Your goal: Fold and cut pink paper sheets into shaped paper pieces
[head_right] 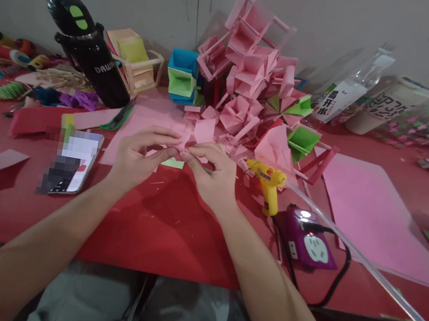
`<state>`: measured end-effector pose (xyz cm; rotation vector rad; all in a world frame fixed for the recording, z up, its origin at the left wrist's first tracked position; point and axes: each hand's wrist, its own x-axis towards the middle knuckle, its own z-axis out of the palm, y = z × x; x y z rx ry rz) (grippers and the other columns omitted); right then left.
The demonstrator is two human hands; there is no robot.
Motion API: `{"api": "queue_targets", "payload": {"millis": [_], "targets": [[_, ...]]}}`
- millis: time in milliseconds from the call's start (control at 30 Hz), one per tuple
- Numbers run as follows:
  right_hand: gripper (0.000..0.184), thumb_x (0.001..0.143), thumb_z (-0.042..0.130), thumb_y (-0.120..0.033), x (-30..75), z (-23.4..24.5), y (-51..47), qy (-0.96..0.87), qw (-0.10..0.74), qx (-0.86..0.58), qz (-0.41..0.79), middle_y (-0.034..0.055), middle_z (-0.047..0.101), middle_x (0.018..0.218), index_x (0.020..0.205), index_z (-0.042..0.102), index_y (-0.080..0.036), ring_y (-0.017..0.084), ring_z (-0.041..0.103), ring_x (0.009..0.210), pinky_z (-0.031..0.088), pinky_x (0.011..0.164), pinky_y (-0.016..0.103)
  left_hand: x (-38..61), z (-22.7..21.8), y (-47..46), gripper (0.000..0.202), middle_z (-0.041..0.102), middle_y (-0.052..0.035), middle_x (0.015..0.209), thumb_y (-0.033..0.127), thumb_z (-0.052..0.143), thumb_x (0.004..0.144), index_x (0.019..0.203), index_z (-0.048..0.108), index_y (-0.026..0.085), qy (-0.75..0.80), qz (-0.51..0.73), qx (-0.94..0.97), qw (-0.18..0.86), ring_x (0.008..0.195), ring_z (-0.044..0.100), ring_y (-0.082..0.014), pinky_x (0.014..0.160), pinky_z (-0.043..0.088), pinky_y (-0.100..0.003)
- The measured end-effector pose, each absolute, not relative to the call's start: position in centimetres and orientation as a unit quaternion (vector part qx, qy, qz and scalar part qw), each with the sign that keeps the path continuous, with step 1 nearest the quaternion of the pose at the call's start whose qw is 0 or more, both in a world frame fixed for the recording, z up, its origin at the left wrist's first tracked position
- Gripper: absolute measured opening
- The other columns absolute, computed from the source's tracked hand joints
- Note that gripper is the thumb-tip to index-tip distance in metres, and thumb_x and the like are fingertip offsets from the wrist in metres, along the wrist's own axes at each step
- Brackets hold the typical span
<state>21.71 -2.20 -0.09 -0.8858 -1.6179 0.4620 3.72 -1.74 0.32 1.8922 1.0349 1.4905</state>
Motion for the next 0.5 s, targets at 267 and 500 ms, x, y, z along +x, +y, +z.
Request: {"api": "queue_targets", "payload": {"millis": [267,500], "targets": [[0.006,0.084,0.076,-0.023,21.58,0.12,-2.36,-0.699,0.575,-0.378,0.197,-0.0002,0.077,0.083,0.082,0.077,-0.028,0.019,0.068,0.08,0.054,0.078,0.037,3.35,0.46,-1.65,0.01,0.074,-0.0051,0.11,0.032,0.069,0.091,0.091,0.077,0.025,0.383,0.535,0.726,0.199,0.105,0.068,-0.0208,0.097,0.055,-0.04],[0.006,0.084,0.077,-0.023,21.5,0.18,-2.46,-0.712,0.568,-0.37,0.183,0.0001,0.077,0.081,0.081,0.077,-0.027,0.019,0.068,0.079,0.052,0.079,0.038,3.24,0.39,-1.62,0.011,0.074,-0.005,0.107,0.027,0.067,0.093,0.091,0.077,0.024,0.358,0.546,0.741,0.158,0.101,0.069,-0.0194,0.092,0.056,-0.036]]}}
